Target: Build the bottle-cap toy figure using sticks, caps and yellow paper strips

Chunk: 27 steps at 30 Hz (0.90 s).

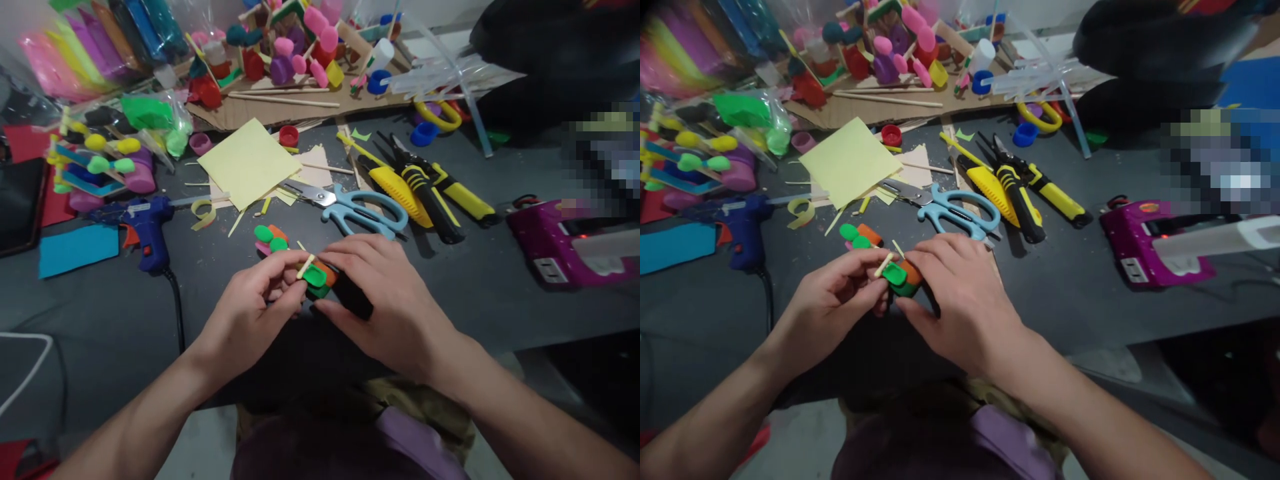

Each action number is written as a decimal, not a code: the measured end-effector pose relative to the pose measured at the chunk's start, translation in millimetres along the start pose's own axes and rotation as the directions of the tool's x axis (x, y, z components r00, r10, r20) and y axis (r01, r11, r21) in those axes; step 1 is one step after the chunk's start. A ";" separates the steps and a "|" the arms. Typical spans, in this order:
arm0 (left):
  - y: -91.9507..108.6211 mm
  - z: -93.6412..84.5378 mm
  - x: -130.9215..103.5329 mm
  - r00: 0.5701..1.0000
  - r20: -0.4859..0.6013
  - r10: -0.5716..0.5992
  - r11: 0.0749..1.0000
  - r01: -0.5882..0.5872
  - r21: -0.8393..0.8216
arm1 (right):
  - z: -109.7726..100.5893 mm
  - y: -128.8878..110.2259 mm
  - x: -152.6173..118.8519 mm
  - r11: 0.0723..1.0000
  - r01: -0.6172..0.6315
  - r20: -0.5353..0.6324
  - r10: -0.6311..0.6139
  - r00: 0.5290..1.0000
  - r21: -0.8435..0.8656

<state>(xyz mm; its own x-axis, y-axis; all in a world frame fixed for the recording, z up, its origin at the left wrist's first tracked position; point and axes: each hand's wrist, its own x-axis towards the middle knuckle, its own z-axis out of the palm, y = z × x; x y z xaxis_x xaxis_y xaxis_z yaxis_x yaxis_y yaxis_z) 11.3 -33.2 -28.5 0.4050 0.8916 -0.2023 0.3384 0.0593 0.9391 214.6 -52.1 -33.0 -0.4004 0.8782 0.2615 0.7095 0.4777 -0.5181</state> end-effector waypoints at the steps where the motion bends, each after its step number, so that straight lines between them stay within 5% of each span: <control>1: 1.2 0.9 -1.0 1.000 -0.014 -0.001 1.000 0.001 0.008 | 1.3 -0.9 -0.3 1.000 -0.015 -0.018 0.015 1.000 0.009; 16: -1.6 2.9 -3.7 0.985 -0.091 0.148 0.936 -0.110 0.335 | 7.9 -10.9 4.5 0.996 -0.089 -0.108 0.092 0.990 0.030; 27: 0.6 3.4 -3.1 0.976 -0.088 0.198 0.899 -0.145 0.414 | 9.5 -17.2 9.8 0.991 -0.135 -0.128 0.136 0.982 0.013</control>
<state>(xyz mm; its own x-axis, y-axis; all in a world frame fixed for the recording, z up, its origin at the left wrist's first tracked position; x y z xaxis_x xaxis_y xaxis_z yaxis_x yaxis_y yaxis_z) 13.1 -37.4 -28.3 0.3873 0.9218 0.0134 0.5971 -0.2619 0.7582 192.9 -51.9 -29.3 -0.2231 0.9304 0.2908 0.7497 0.3544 -0.5588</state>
